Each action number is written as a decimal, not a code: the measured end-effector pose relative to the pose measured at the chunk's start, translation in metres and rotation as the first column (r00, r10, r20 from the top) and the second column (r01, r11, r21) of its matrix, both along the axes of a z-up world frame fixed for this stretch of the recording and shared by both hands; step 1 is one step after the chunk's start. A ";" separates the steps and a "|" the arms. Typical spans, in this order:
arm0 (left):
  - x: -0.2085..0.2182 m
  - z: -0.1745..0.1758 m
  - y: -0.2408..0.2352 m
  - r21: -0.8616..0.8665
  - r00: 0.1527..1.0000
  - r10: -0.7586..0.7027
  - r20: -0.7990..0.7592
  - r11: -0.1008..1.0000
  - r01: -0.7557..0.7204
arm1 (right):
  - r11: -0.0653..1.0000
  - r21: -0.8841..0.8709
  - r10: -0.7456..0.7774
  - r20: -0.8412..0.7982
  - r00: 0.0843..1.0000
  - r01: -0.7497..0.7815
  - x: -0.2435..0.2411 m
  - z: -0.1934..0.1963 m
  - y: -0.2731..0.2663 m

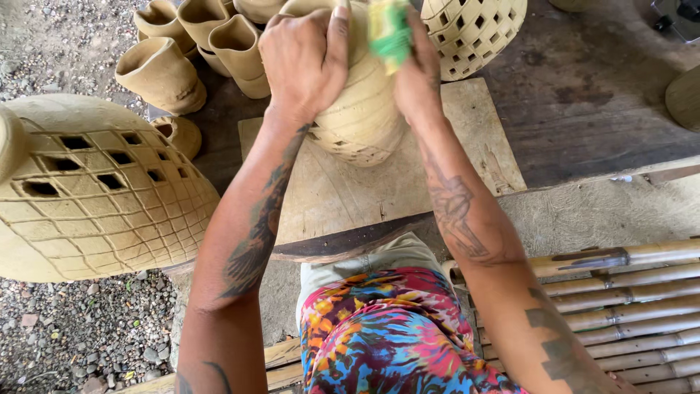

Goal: The person wipes a ceramic vase using a cloth, cleaning the exterior and the base, and then uses the cloth to wipe the surface of a wooden board.

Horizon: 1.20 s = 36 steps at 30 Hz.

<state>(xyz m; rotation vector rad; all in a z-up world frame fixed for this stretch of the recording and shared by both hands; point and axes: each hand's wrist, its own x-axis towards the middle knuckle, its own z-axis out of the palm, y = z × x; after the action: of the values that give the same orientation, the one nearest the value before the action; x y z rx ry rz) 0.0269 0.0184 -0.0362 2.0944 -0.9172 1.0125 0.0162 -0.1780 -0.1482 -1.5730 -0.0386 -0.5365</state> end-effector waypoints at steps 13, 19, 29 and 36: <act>-0.019 0.006 -0.034 -0.053 0.942 -0.318 -0.105 0.948 0.314 | 0.980 0.194 0.000 -0.164 0.986 0.033 -0.068 0.052 -0.001; -0.022 0.004 -0.047 -0.023 0.949 -0.304 -0.087 0.953 0.304 | 0.595 -0.558 -0.212 0.585 0.783 0.578 -0.105 0.016 0.030; -0.018 0.007 -0.038 -0.147 0.852 -0.471 -0.227 0.882 0.448 | 0.655 -0.499 -0.352 0.463 0.813 0.568 -0.103 0.050 0.032; -0.010 -0.008 -0.002 -0.200 0.734 -0.554 -0.392 0.831 0.520 | 0.988 0.123 -0.077 -0.101 0.992 0.090 -0.071 0.032 -0.018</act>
<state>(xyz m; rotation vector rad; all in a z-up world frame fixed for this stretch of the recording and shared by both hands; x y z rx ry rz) 0.0173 0.0164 -0.0444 1.7142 -1.1264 0.2479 -0.0547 -0.1961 -0.1164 -1.4784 0.1331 -0.5179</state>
